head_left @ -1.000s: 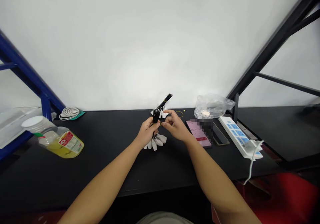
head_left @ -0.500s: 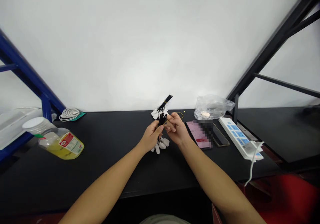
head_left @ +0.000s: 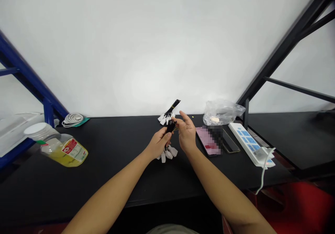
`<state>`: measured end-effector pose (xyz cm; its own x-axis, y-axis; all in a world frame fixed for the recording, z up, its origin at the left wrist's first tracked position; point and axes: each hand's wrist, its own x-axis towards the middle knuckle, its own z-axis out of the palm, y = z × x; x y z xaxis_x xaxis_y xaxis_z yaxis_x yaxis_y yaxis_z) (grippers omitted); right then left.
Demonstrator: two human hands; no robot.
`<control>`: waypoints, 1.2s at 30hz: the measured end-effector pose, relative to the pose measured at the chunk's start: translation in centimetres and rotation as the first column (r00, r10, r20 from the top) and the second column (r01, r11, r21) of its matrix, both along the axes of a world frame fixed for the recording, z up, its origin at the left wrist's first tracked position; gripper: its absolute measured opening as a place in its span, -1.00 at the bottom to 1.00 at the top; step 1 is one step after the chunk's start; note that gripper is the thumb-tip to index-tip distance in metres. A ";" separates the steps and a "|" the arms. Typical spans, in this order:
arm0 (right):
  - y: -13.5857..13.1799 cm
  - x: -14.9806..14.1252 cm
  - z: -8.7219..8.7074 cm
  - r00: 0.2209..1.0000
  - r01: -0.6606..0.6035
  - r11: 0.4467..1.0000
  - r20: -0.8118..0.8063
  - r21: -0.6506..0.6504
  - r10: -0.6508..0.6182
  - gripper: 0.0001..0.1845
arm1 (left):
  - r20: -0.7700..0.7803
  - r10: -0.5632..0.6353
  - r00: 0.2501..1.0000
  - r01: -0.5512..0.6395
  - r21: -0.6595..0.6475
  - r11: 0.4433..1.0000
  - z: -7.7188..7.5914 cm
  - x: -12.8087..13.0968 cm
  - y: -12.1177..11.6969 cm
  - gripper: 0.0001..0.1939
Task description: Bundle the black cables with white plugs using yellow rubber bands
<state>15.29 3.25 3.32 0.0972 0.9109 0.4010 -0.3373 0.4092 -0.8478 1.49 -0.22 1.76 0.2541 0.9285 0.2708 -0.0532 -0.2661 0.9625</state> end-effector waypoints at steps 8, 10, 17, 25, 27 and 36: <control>-0.5 1.6 1.5 0.966 -0.101 0.991 0.248 0.091 0.076 -0.31 | -0.189 0.115 0.975 -0.097 0.103 0.990 1.2 -0.6 -0.4 -0.75; -0.7 2.0 1.8 0.919 -0.121 0.980 0.392 0.160 0.049 -0.43 | -0.203 0.111 0.973 -0.085 0.132 0.988 1.2 -0.6 -0.4 -0.79; -0.7 2.4 2.2 0.715 -0.190 0.953 0.698 0.235 -0.029 -0.66 | -0.272 0.092 0.958 -0.050 0.157 0.986 0.9 -1.1 -0.1 -0.75; -0.6 2.5 2.2 0.733 -0.151 0.944 0.674 0.293 -0.092 -0.72 | -0.303 0.138 0.943 -0.067 0.232 0.970 1.8 -2.0 0.3 -0.73; -0.4 2.4 1.8 0.701 -0.100 0.964 0.705 0.247 -0.108 -0.72 | -0.361 0.145 0.921 -0.058 0.243 0.968 2.1 -3.2 0.8 -0.75; 0.9 1.9 -0.4 0.840 -0.088 0.996 0.539 0.031 0.058 -0.46 | -0.309 -0.216 0.926 0.180 -0.141 0.973 1.4 -7.5 2.9 -0.66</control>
<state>17.23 4.14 2.92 -0.2135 0.8831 0.4179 0.1343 0.4502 -0.8828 -6.03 2.73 3.14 0.4926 0.8691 0.0454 0.2217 -0.1758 0.9591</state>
